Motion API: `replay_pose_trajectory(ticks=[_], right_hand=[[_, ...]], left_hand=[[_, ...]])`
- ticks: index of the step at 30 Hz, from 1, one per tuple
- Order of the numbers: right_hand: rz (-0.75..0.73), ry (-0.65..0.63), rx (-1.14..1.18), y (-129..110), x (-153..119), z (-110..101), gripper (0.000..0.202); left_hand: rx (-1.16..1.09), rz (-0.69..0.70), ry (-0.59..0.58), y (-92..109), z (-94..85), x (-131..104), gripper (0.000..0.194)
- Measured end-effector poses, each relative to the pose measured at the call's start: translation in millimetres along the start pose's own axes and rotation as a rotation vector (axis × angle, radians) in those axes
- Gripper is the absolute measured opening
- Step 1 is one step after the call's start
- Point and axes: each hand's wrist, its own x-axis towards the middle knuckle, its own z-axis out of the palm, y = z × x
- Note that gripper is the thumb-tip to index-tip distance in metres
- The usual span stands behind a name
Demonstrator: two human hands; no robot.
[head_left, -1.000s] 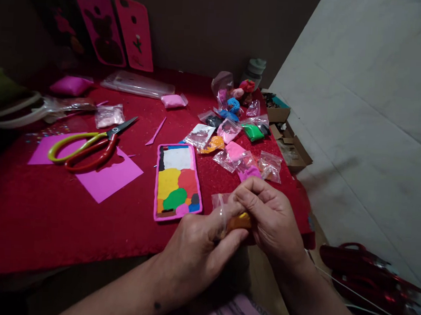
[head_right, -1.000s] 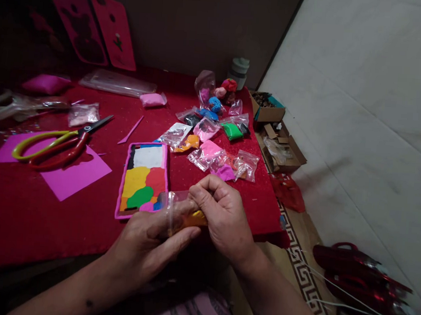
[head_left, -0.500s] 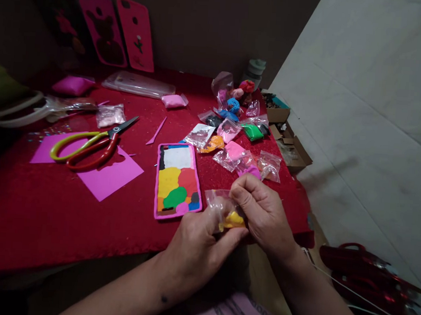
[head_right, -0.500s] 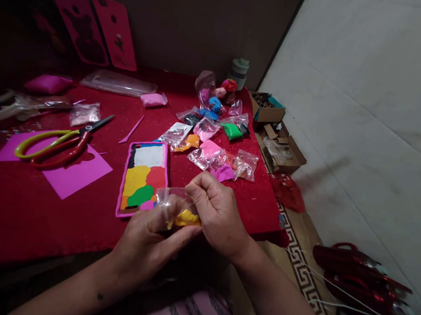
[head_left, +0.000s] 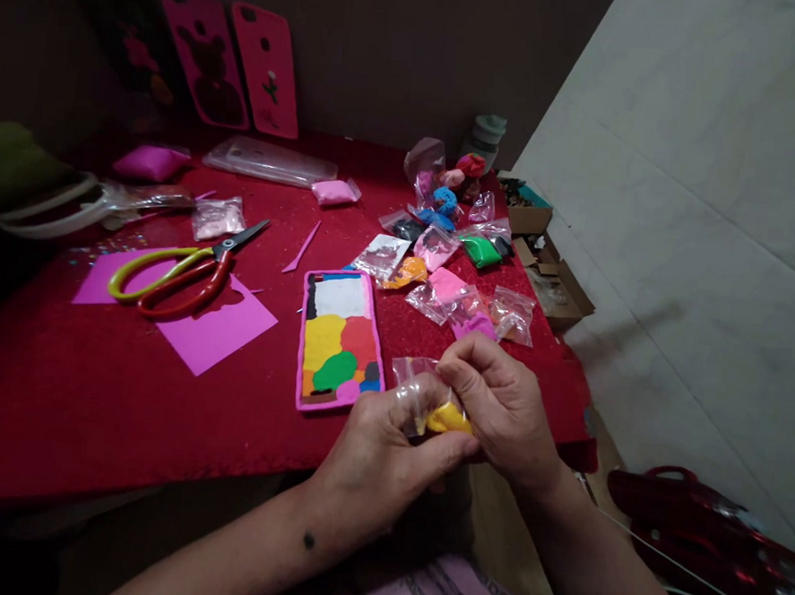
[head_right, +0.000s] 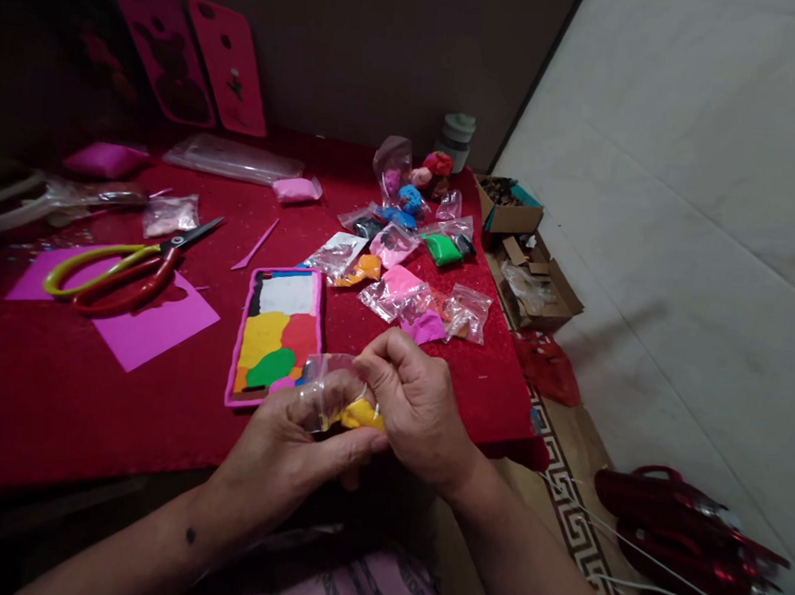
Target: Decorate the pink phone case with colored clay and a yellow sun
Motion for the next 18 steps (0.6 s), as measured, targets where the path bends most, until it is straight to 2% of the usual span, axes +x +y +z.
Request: replay_pose_trajectory(ticks=[3,7,10,13,16,18], right_hand=[[-0.024,-0.015,0.033,1.1,-0.8,1.2,0.021],[-0.014,-0.034,0.063,2.1,-0.3,2.2,0.020],[-0.006,-0.043,0.077,2.3,0.0,1.6,0.020],[-0.007,-0.022,0.064,2.7,-0.3,0.5,0.020],[0.015,0.002,0.064,2.3,-0.7,0.8,0.020],[0.021,-0.007,0.044,1.2,-0.8,1.9,0.020]], left_hand=[[0.087,0.070,0.048,-5.3,0.2,-2.5,0.017],[0.283,0.230,0.184,-13.6,2.3,-4.6,0.018],[0.315,0.278,0.249,-16.8,2.3,-5.1,0.018],[0.211,0.223,0.234,-14.2,-0.6,-6.3,0.014],[0.059,0.059,0.124,-5.3,-4.2,-7.7,0.018],[0.009,-0.039,0.052,1.2,-5.9,-8.2,0.012]])
